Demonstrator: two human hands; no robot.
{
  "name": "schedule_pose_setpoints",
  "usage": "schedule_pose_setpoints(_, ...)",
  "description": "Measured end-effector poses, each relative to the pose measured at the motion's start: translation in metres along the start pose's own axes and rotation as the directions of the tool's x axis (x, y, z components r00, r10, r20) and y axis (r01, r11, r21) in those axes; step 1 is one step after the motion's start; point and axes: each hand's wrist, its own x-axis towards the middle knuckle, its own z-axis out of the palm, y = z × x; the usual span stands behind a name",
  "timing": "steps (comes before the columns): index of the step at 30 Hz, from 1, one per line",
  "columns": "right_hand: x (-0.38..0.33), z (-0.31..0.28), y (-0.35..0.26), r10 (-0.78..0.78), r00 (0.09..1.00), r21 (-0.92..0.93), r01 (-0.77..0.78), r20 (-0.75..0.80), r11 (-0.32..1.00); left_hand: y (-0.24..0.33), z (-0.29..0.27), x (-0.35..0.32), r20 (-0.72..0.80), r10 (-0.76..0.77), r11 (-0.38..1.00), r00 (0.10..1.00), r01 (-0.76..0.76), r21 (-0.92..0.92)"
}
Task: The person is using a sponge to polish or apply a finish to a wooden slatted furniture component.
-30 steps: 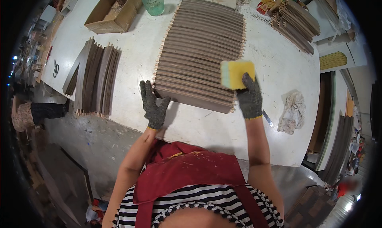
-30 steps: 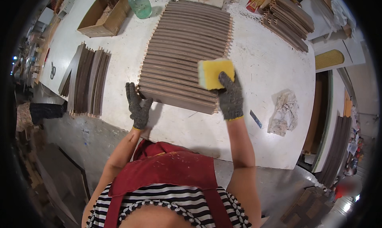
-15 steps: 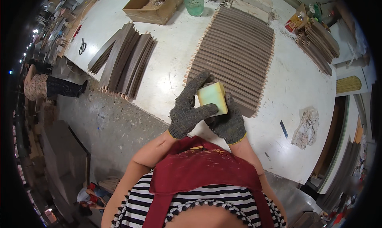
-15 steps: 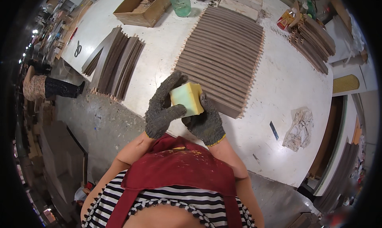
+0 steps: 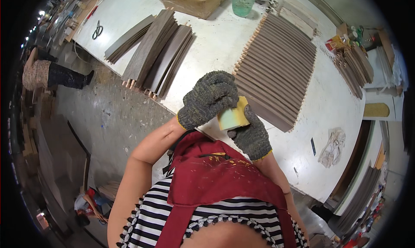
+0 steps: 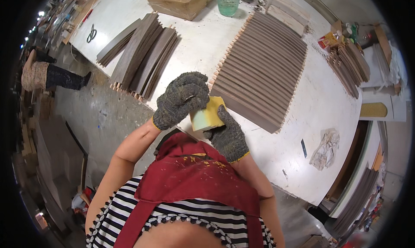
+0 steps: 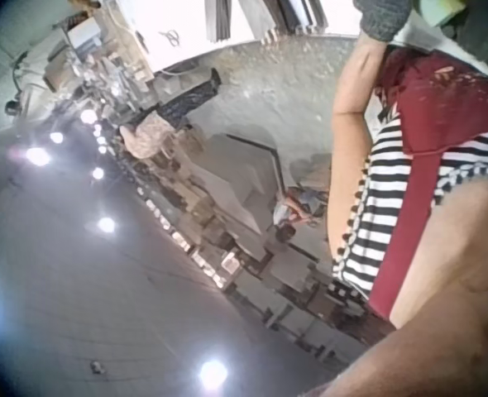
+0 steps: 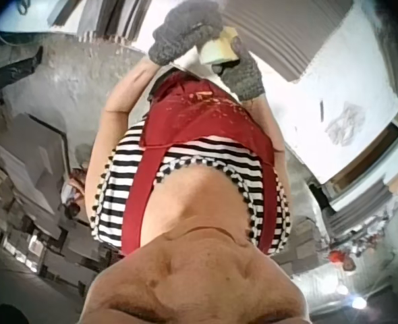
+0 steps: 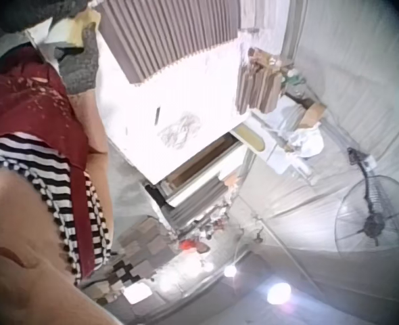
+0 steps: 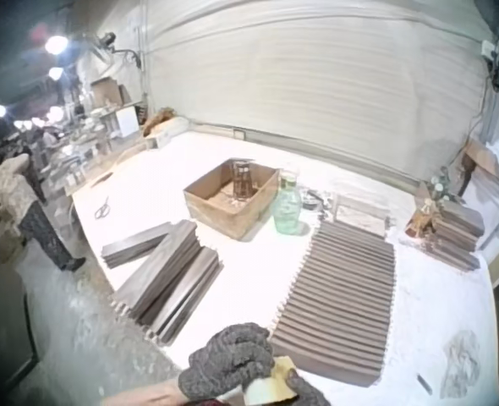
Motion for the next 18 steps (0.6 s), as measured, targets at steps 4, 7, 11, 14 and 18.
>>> schedule_pose_setpoints(4, 0.01, 0.015, 0.008, 0.046, 0.999, -0.041, -0.046, -0.003, 0.998, -0.003, -0.004, -0.014, -0.107, -0.271, 0.909, 0.957, 0.218, -0.355)
schedule_pose_setpoints(7, 0.02, 0.02, 0.012, 0.057, 0.998, -0.044, -0.057, -0.008, 0.997, -0.013, -0.01, -0.021, -0.174, -0.431, 0.818, 0.886, 0.302, -0.491)
schedule_pose_setpoints(11, 0.036, 0.019, 0.009, 0.136, 0.991, 0.135, -0.137, 0.018, 0.981, -0.032, -0.022, -0.028, -0.167, -0.624, 0.498, 0.763, 0.223, -0.838)
schedule_pose_setpoints(14, 0.049, 0.016, 0.004, 0.186, 0.961, 0.27, -0.237, 0.204, 0.933, -0.034, -0.033, -0.047, -0.04, -0.756, 0.477, 0.653, 0.508, -0.718)
schedule_pose_setpoints(18, 0.062, 0.013, 0.003, 0.145, 0.971, 0.326, -0.202, 0.191, 0.923, -0.026, -0.019, -0.063, -0.144, -0.659, 0.647, 0.738, 0.459, -0.608)
